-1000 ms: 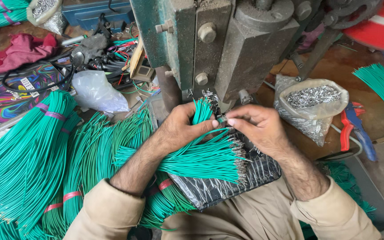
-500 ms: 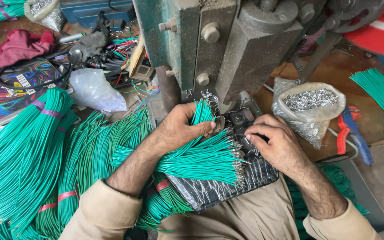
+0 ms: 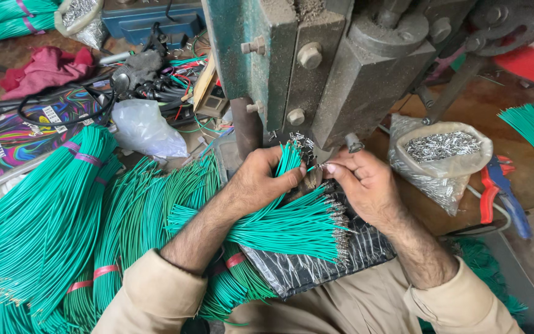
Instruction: The person sits at a bench crimping press, inserting a metal terminal into the press die and placing the stripped end of a green wire into it, then operating the press to crimp the terminal onto the wire. They repeat this cycle one wire at a time, taking wires from a large bundle on the bench and setting crimped wires back with the bundle.
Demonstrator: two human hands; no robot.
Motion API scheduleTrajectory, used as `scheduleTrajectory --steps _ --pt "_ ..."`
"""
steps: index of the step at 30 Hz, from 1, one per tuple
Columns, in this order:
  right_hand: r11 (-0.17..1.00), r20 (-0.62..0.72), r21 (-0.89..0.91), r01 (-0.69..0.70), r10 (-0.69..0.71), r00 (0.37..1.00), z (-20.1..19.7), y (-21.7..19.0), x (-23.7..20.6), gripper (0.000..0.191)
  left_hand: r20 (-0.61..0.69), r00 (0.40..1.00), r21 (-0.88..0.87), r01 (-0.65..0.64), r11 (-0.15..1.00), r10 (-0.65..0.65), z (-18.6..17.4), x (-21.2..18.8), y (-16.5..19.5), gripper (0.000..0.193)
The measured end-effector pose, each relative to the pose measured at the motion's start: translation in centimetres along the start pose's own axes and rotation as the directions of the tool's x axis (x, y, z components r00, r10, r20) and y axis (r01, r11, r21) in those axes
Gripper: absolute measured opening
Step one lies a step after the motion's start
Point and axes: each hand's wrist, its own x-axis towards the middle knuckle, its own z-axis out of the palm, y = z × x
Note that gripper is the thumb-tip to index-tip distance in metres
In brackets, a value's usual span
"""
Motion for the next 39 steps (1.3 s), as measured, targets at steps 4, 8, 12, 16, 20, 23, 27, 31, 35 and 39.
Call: scheduleTrajectory --steps 4,8,12,16,20,23,27,31,35,39 --pt "0.998 0.014 0.033 -0.061 0.061 0.998 0.2 0.3 0.6 0.015 0.007 1.0 0.016 0.001 1.0 -0.001 -0.1 0.0 0.1 0.023" --pt "0.991 0.016 -0.122 -0.061 0.063 0.998 0.1 0.6 0.6 0.013 0.014 0.999 0.037 0.037 0.999 -0.038 -0.1 0.1 0.2 0.023" --pt "0.98 -0.018 -0.194 -0.033 0.03 0.999 -0.1 0.9 0.7 0.012 0.021 0.998 0.056 0.056 0.997 -0.057 -0.3 0.1 0.1 0.023" --pt "0.977 -0.006 -0.212 -0.04 0.04 0.999 0.0 0.9 0.7 0.01 0.031 1.0 0.03 -0.001 1.0 0.0 -0.3 0.1 0.0 0.023" --pt "0.995 0.062 -0.096 0.008 -0.002 0.998 -0.1 -0.4 0.1 0.016 0.052 0.995 -0.022 0.085 0.996 -0.084 -0.4 0.0 0.1 0.026" --pt "0.998 0.104 -0.04 -0.048 0.052 0.993 -1.8 -2.6 -1.2 0.018 0.122 0.991 -0.143 0.067 0.987 -0.05 -0.8 0.1 0.2 0.023" --pt "0.797 0.015 -0.562 -0.222 0.278 0.961 -4.1 -5.3 -2.7 0.019 0.264 0.964 -0.316 0.05 0.948 0.037 -1.6 0.2 0.3 0.018" --pt "0.667 0.123 -0.739 0.101 -0.014 0.992 -3.8 -5.6 -3.5 0.021 0.271 0.963 -0.312 0.091 0.946 -0.003 -1.3 0.2 0.3 0.014" --pt "0.687 0.064 -0.722 -0.088 0.193 0.979 -3.5 -5.5 -3.3 0.015 0.324 0.946 -0.358 0.102 0.928 0.021 -1.3 0.3 0.1 0.011" --pt "0.695 0.09 -0.714 -0.085 0.211 0.973 -3.9 -5.2 -2.6 0.016 0.293 0.955 -0.339 0.072 0.938 0.033 -1.2 0.2 0.0 0.011"
